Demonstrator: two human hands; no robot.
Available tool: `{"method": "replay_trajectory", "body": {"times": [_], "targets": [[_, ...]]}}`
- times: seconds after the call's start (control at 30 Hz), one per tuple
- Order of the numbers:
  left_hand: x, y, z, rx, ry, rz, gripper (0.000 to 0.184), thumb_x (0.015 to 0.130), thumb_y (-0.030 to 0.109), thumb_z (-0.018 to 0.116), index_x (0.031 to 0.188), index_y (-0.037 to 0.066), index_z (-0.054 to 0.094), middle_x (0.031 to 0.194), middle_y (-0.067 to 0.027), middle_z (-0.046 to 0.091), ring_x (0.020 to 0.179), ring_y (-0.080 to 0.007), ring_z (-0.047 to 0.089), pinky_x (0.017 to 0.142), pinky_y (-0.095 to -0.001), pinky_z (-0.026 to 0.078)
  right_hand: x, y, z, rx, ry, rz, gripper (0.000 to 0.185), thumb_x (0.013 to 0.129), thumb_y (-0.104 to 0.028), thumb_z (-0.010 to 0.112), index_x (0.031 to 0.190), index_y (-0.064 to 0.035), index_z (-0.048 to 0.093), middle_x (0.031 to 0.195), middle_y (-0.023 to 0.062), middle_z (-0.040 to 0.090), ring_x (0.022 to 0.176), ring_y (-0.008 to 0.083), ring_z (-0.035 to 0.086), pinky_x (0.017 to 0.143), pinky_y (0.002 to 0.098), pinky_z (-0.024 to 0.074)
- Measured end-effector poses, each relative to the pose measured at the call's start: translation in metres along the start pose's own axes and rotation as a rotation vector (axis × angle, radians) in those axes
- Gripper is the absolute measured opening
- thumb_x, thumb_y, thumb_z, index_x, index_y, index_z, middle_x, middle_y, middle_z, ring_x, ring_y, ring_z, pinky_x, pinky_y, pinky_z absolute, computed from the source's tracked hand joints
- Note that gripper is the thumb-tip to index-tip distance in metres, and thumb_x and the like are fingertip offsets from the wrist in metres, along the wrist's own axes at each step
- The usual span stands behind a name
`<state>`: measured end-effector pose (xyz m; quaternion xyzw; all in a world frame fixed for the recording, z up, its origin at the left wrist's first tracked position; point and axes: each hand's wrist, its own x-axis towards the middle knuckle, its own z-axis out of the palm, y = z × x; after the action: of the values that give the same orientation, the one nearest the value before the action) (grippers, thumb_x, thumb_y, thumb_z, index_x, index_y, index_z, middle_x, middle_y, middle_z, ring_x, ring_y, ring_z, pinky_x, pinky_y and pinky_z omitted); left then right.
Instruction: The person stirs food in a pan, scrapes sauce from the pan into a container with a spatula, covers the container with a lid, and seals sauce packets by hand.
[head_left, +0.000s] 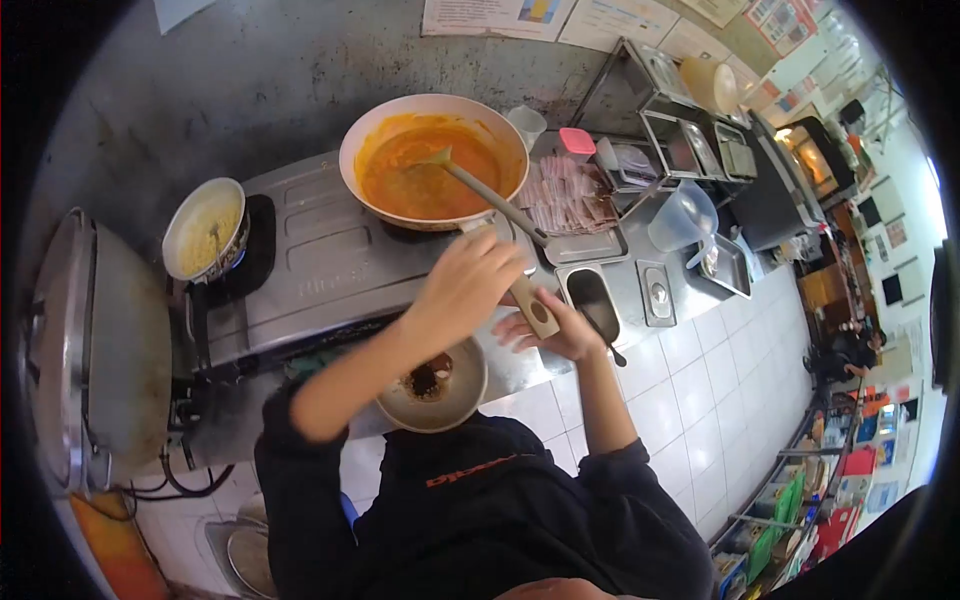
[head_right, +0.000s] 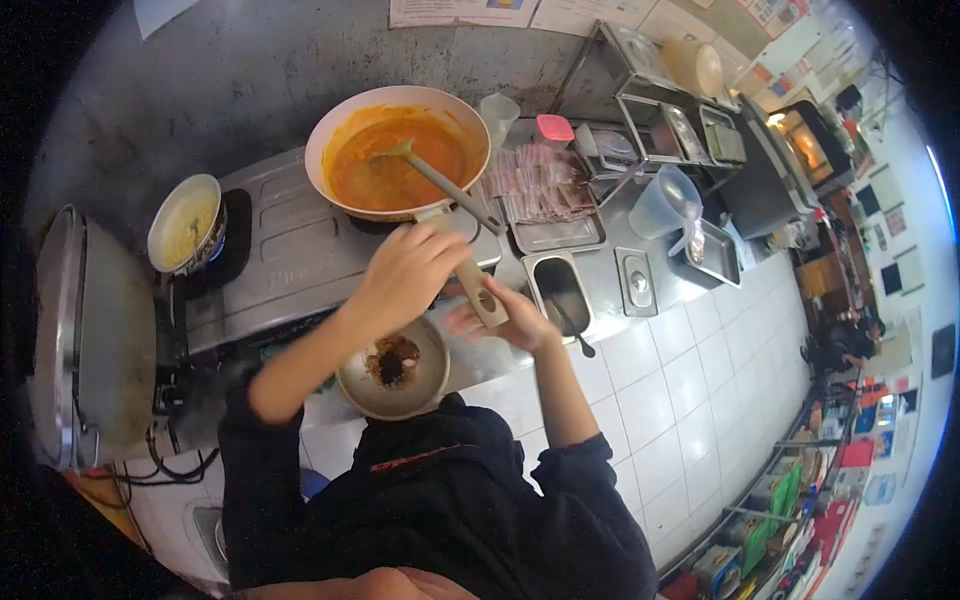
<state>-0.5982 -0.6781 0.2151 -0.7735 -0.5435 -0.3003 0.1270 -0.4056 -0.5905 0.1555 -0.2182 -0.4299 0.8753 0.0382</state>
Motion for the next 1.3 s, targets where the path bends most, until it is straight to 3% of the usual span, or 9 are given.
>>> {"method": "replay_trajectory", "body": {"times": [0.13, 0.2, 0.33, 0.4, 0.53, 0.73, 0.87, 1.1, 1.3], "targets": [[0.087, -0.014, 0.065, 0.314, -0.269, 0.156, 0.015, 0.075, 0.018, 0.058, 0.087, 0.013, 0.064, 0.101, -0.0005, 0.061, 0.094, -0.0161, 0.053, 0.075, -0.0321, 0.04, 0.036, 0.003, -0.007, 0.308, -0.092, -0.043, 0.038, 0.093, -0.028, 0.04, 0.12, -0.0007, 0.046, 0.104, 0.0114, 0.059, 0.09, 0.0202, 0.06, 0.073, 0.0328, 0.0521], [0.108, -0.014, 0.076, 0.53, -0.599, 0.137, 0.009, 0.074, 0.017, 0.058, 0.079, 0.015, 0.064, 0.085, 0.0012, 0.063, 0.085, -0.0145, 0.056, 0.072, -0.0301, 0.039, 0.053, -0.002, -0.016, 0.633, -0.199, 0.068, 0.029, 0.089, -0.018, 0.044, 0.112, -0.0003, 0.048, 0.093, 0.0076, 0.056, 0.082, 0.0186, 0.058, 0.075, 0.0358, 0.0529], [0.115, -0.023, 0.069, 0.645, -0.502, 0.251, 0.008, 0.074, 0.016, 0.058, 0.076, 0.017, 0.065, 0.071, 0.0009, 0.062, 0.077, -0.013, 0.057, 0.07, -0.0285, 0.038, 0.057, -0.016, -0.022, 0.515, -0.309, 0.115, 0.023, 0.087, -0.011, 0.044, 0.109, -0.0034, 0.048, 0.084, 0.0047, 0.052, 0.07, 0.0135, 0.052, 0.068, 0.0323, 0.0526], [0.122, -0.035, 0.043, 0.726, -0.237, 0.216, 0.007, 0.074, 0.015, 0.057, 0.074, 0.014, 0.064, 0.069, -0.0014, 0.063, 0.076, -0.0163, 0.06, 0.067, -0.0338, 0.043, 0.061, -0.021, -0.023, 0.535, -0.316, 0.168, 0.017, 0.089, -0.013, 0.045, 0.104, -0.0052, 0.047, 0.078, 0.0015, 0.047, 0.063, 0.0111, 0.047, 0.06, 0.0286, 0.0478], [0.126, -0.057, -0.024, 0.477, -0.185, -0.238, 0.014, 0.079, 0.017, 0.058, 0.084, 0.007, 0.065, 0.077, -0.0114, 0.065, 0.074, -0.0299, 0.063, 0.066, -0.0412, 0.05, 0.064, -0.023, -0.014, 0.427, -0.215, 0.23, 0.01, 0.094, -0.019, 0.046, 0.089, -0.0106, 0.044, 0.062, -0.0062, 0.034, 0.047, 0.0051, 0.033, 0.042, 0.0206, 0.0327], [0.127, -0.054, -0.083, 0.167, -0.171, -0.412, 0.019, 0.083, 0.02, 0.058, 0.1, 0.011, 0.064, 0.083, -0.0127, 0.066, 0.067, -0.0267, 0.061, 0.065, -0.034, 0.048, 0.016, -0.029, -0.015, 0.169, -0.056, 0.16, 0.02, 0.094, -0.018, 0.048, 0.077, -0.0145, 0.038, 0.059, -0.0075, 0.031, 0.044, 0.0022, 0.028, 0.038, 0.0182, 0.0251], [0.131, -0.039, -0.099, -0.024, -0.119, -0.383, 0.017, 0.086, 0.015, 0.058, 0.101, 0.007, 0.062, 0.09, -0.0083, 0.067, 0.08, -0.0179, 0.062, 0.075, -0.031, 0.049, -0.036, -0.026, -0.019, 0.107, 0.024, 0.131, 0.025, 0.093, -0.019, 0.05, 0.072, -0.0148, 0.037, 0.058, -0.0073, 0.03, 0.043, 0.0018, 0.027, 0.037, 0.0187, 0.0233], [0.156, 0.001, -0.102, -0.221, -0.087, -0.14, 0.017, 0.087, 0.015, 0.058, 0.101, 0.006, 0.062, 0.096, -0.0065, 0.066, 0.088, -0.017, 0.062, 0.085, -0.0285, 0.048, -0.13, -0.016, -0.024, 0.123, 0.193, 0.138, 0.017, 0.09, -0.018, 0.054, 0.081, -0.0117, 0.041, 0.059, -0.0064, 0.031, 0.043, 0.0033, 0.028, 0.037, 0.0208, 0.0243], [0.183, 0.051, -0.106, -0.455, -0.127, -0.103, 0.012, 0.081, 0.004, 0.061, 0.092, -0.003, 0.063, 0.078, -0.0093, 0.066, 0.067, -0.0083, 0.057, 0.063, -0.0225, 0.045, -0.211, -0.011, -0.023, 0.135, 0.352, 0.11, 0.018, 0.089, -0.019, 0.055, 0.083, -0.011, 0.04, 0.059, -0.0062, 0.031, 0.042, 0.0034, 0.028, 0.037, 0.0209, 0.0236]]}}
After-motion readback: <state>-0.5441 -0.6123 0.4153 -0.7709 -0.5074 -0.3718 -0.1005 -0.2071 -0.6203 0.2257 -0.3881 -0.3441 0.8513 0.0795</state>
